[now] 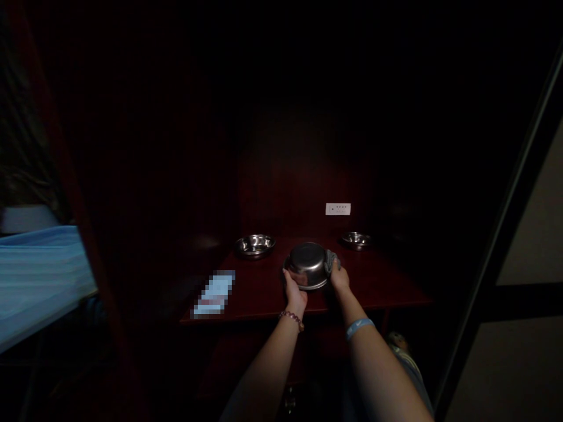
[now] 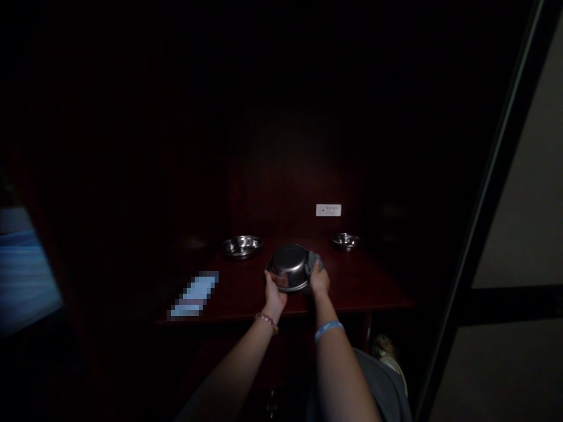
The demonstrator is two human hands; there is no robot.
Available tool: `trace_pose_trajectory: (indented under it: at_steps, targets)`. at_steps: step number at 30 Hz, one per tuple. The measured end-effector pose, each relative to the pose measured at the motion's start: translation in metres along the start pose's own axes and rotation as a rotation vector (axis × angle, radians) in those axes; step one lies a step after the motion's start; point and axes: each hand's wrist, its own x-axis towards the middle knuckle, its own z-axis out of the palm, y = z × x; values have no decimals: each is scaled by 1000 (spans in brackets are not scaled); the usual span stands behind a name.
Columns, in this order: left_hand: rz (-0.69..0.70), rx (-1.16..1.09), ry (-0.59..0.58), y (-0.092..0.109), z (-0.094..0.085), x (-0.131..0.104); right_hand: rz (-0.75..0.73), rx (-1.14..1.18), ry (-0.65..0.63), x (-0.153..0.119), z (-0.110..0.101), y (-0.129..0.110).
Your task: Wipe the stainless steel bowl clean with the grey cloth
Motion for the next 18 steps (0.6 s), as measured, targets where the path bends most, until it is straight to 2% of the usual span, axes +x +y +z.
trace_pose_trajectory:
  at_steps: [2,4,7,11,18]
  targets:
    - [3,15,19,0,-1,-1,-16,-49,114,-2,-5,0]
    - [1,23,29,1,-1,-2,-53,-63,170,-4,-8,-1]
    - [-18,35,33,1,-1,-3,-109,4,170,-5,-9,-4]
    - [-13,63,25,-2,0,-3,-92,123,163,-3,-7,-5]
    - [20,127,-3,-8,-3,-3,-171,188,178,3,-8,0]
